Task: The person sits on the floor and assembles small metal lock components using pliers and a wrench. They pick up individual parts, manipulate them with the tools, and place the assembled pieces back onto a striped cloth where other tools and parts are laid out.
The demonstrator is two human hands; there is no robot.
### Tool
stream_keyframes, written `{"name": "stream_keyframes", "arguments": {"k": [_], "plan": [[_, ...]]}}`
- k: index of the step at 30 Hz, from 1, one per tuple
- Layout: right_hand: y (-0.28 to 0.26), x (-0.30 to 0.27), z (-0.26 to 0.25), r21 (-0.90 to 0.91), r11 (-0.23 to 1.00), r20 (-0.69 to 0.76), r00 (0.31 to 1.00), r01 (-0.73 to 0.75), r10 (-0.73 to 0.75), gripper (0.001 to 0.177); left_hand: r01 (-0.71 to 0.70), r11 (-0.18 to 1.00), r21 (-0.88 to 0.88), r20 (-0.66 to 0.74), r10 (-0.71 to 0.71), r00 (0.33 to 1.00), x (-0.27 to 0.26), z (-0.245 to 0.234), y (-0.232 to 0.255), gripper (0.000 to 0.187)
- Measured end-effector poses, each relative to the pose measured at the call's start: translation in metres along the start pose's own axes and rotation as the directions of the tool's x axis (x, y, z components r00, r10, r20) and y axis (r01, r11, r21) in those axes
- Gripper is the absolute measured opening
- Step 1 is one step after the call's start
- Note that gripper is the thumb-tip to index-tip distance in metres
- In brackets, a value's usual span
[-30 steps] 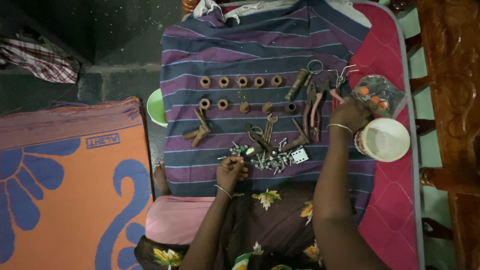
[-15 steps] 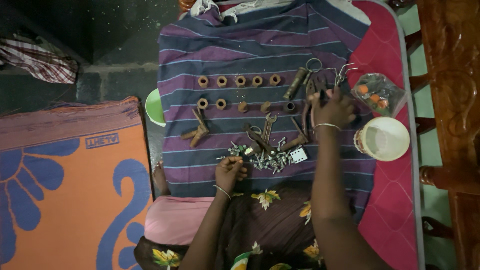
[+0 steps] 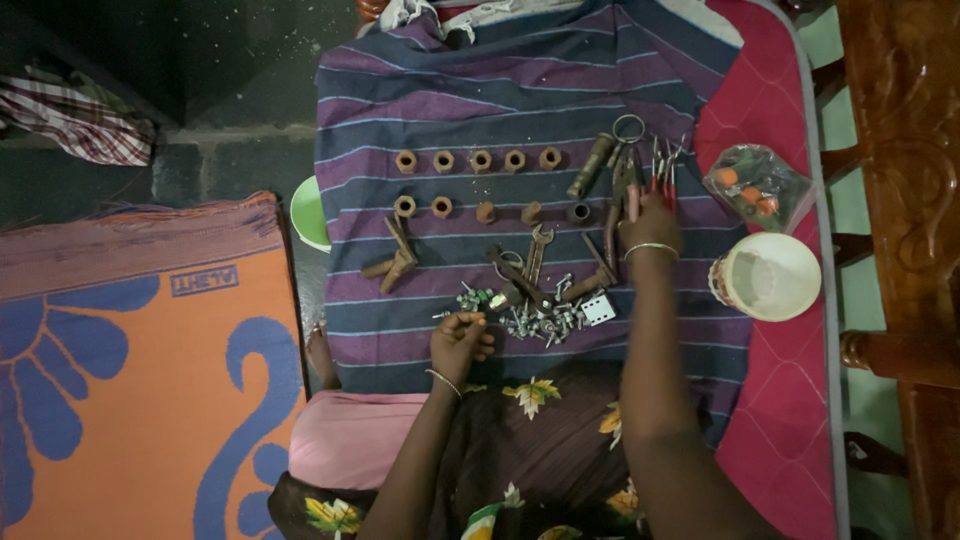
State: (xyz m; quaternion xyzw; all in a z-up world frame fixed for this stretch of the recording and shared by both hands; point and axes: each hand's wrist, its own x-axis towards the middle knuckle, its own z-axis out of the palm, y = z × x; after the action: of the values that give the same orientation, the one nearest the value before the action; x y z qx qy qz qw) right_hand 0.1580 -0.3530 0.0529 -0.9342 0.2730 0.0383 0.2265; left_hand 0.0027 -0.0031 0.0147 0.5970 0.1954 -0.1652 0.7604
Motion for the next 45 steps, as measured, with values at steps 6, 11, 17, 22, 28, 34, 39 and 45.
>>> {"name": "stream_keyframes", "arguments": {"k": [6,11,17,22,28,34,39,45], "plan": [[-0.011,-0.013,-0.025,-0.032,0.999,0.077,0.996,0.037,-0.034,0.079,-0.007,1.0,-0.029,0.018,0.008,1.0,0.003,-0.002,-0.006,0.016],[-0.038,-0.03,-0.027,-0.107,0.992,-0.041,0.997,0.062,-0.067,0.087,0.002,1.0,-0.023,0.018,-0.002,1.0,0.003,-0.002,-0.007,0.016],[-0.039,-0.027,-0.011,-0.072,0.997,-0.132,0.991,-0.002,-0.007,0.072,0.02,0.999,-0.051,0.019,-0.019,1.0,0.002,-0.003,-0.009,0.015],[0.0,-0.002,0.005,-0.019,0.987,-0.38,0.912,0.158,-0.153,0.045,0.012,0.999,-0.029,0.018,-0.012,1.0,0.004,-0.006,-0.011,0.015],[0.004,-0.006,-0.008,0.159,0.979,-0.387,0.92,0.127,-0.057,0.038,0.025,0.999,-0.035,0.017,-0.024,1.0,0.006,-0.003,-0.011,0.017],[-0.017,-0.014,-0.015,0.085,0.984,-0.377,0.919,0.157,-0.114,0.05,-0.001,0.999,-0.038,0.037,0.002,0.999,0.004,-0.003,-0.011,0.018],[-0.005,0.003,-0.021,0.035,0.992,-0.36,0.927,0.123,-0.102,0.023,0.014,0.999,-0.029,0.016,-0.013,1.0,0.005,-0.003,-0.012,0.018],[0.046,0.02,-0.042,0.501,0.808,-0.361,0.923,0.311,-0.132,0.018,0.012,0.999,-0.035,-0.001,-0.012,1.0,0.008,-0.004,-0.02,0.017]]}}
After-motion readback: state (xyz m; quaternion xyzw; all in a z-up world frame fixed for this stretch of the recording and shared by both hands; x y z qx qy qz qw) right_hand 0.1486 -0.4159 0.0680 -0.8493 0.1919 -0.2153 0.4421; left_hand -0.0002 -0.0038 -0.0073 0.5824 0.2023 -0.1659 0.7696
